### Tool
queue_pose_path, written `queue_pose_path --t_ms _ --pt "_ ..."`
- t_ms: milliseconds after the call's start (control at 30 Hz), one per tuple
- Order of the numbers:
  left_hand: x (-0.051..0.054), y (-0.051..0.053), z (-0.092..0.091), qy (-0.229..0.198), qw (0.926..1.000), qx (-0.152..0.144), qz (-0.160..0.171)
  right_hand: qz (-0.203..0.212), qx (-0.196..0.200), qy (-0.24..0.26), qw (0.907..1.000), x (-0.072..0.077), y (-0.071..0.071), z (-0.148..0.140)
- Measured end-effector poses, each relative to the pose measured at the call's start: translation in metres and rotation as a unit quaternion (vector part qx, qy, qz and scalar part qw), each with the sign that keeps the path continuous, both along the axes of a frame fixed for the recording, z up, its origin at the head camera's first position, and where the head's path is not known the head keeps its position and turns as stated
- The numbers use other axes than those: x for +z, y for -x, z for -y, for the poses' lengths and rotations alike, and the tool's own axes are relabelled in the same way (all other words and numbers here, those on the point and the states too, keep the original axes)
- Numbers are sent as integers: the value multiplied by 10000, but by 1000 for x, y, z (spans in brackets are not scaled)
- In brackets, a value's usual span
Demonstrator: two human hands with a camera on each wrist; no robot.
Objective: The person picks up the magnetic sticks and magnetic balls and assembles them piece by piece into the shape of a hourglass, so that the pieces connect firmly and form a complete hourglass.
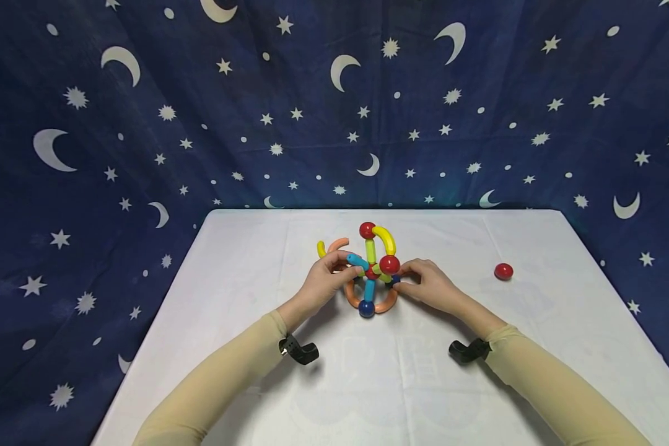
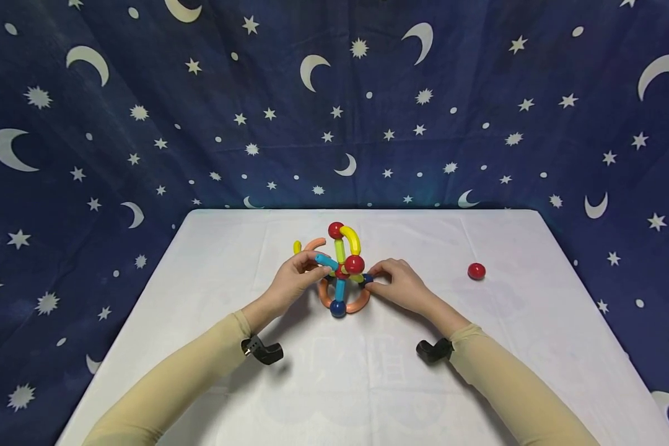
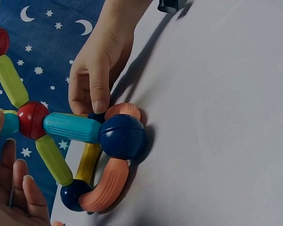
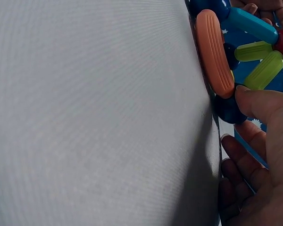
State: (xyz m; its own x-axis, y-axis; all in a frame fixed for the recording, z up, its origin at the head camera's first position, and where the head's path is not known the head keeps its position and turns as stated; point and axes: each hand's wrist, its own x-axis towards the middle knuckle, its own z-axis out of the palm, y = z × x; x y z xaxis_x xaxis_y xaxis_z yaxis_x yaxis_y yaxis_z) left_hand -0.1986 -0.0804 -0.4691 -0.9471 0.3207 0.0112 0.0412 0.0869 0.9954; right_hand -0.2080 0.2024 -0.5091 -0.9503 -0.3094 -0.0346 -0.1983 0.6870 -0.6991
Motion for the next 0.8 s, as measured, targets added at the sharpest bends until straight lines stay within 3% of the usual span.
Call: queue_pose_path --t_ms 100,200,267,333,400,467,667,800 --pt "-3 1 3 234 9997 -65 -7 27 -10 5 10000 1 0 1" --pt "-9 5 10 1137 9930 -233 -199 56 -23 -15 10000 1 0 2" --pt "-14 10 15 2057 9759 -408 -597 59 -36 -6 10000 2 0 2" --pt "-19 17 19 2852 9506 -600 -1073 40 -21 5 10000 2 0 2" --pt "-24 24 24 3317 9286 -783 -1471 37 2 33 10000 1 0 2" --pt "-27 28 28 3517 9181 -915 -1581 59 37 54 10000 0 1 3" --pt "-24 28 33 3558 9199 -1065 -1261 -123 364 237 9990 2 12 4" --pt "-22 25 35 3523 9176 -1304 -1301 154 333 497 9981 5 21 7"
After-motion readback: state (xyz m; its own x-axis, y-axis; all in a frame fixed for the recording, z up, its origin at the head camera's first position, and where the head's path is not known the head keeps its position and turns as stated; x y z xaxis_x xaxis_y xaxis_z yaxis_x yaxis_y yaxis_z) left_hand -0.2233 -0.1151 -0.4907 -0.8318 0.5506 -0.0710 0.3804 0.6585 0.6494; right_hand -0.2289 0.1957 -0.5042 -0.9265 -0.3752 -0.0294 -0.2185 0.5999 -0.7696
